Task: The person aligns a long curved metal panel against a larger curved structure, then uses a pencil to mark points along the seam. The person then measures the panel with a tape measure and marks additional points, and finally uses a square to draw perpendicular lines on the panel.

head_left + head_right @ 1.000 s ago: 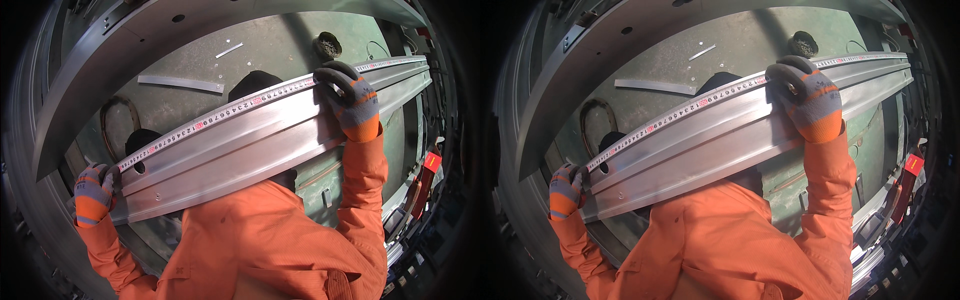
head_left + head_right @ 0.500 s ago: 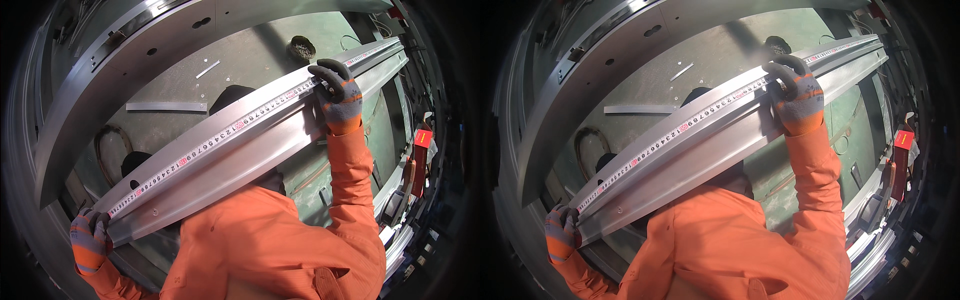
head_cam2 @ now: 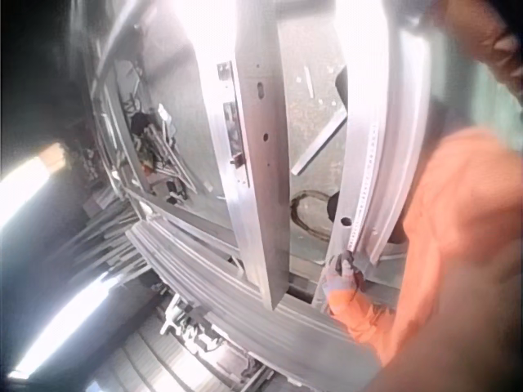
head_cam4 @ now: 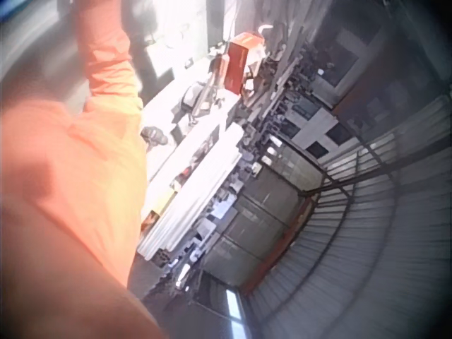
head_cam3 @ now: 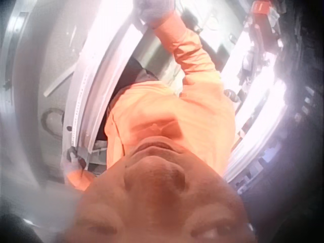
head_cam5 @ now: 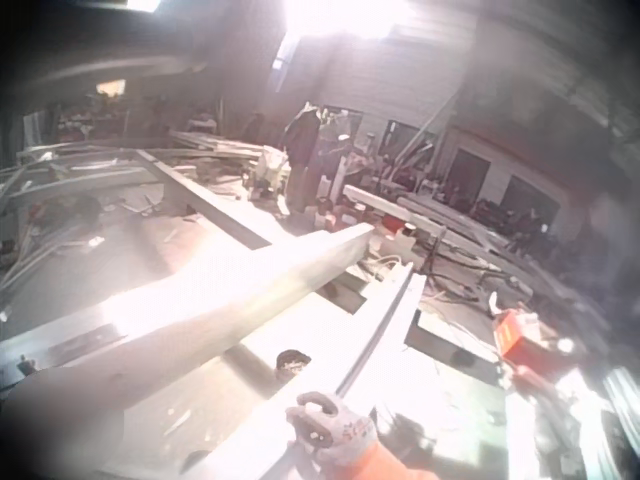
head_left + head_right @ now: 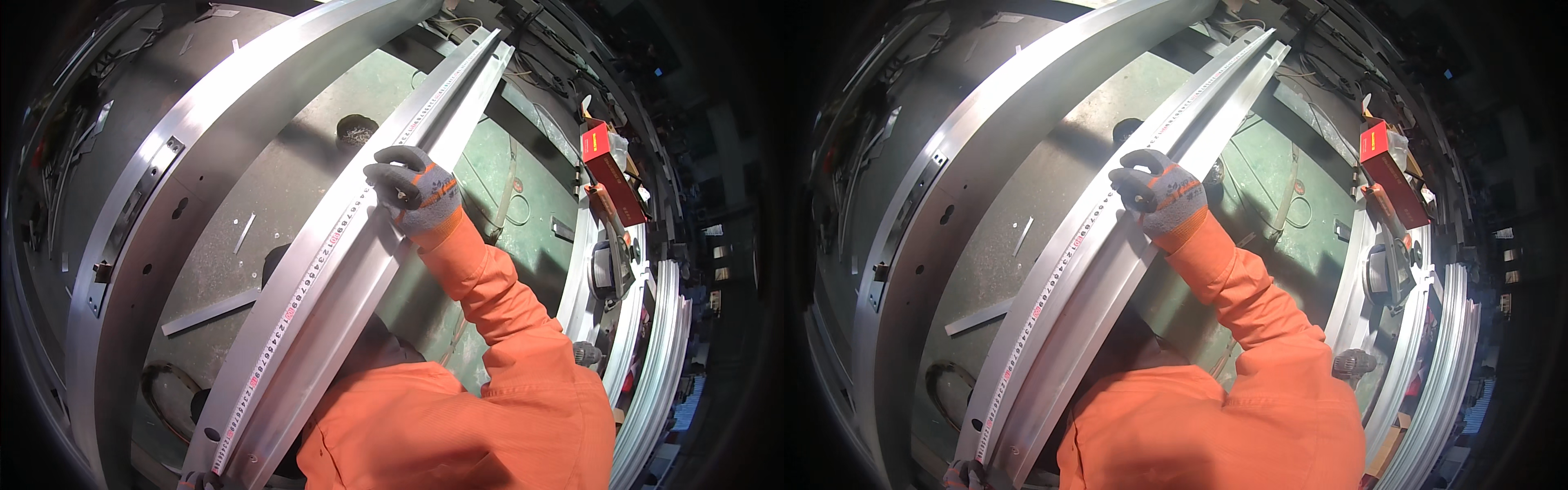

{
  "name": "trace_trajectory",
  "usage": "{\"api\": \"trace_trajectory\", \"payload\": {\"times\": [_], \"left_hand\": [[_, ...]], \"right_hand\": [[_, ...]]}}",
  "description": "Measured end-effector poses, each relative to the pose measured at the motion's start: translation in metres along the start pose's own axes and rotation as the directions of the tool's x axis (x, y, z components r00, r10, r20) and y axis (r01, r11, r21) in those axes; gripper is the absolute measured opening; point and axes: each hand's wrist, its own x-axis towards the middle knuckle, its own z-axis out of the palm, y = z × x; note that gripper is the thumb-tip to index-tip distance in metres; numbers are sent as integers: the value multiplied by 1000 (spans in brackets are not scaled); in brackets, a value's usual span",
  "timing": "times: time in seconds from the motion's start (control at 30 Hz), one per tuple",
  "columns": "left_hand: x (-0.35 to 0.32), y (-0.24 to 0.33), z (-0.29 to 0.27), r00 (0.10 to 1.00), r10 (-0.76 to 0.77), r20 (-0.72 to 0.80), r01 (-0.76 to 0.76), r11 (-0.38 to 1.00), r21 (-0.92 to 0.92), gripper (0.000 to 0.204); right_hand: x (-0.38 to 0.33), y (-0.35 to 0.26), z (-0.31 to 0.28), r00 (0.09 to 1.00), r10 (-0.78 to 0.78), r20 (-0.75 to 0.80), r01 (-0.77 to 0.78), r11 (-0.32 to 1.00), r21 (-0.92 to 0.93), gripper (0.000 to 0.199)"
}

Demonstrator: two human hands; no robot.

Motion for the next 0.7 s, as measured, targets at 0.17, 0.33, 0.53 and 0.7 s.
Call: {"api": "trace_trajectory", "payload": {"times": [0.17,0.33,0.53,0.7], "left_hand": [[7,-1,1,998,-66,23,65,997,45,24],[-2,17,-6,1000,6,12,-6,1000,-23,29],[-10,32,-12,997,34,75,-29,997,-71,32],[-16,39,-10,994,-25,102,37,993,-112,32]], "right_hand": [[-16,-1,-7,995,93,19,-93,996,12,24],[-29,1,-4,1000,-21,1,21,993,-120,31],[-34,2,-5,998,-57,-4,56,985,-161,40],[-35,5,-5,1000,-30,-7,28,984,-177,36]]}}
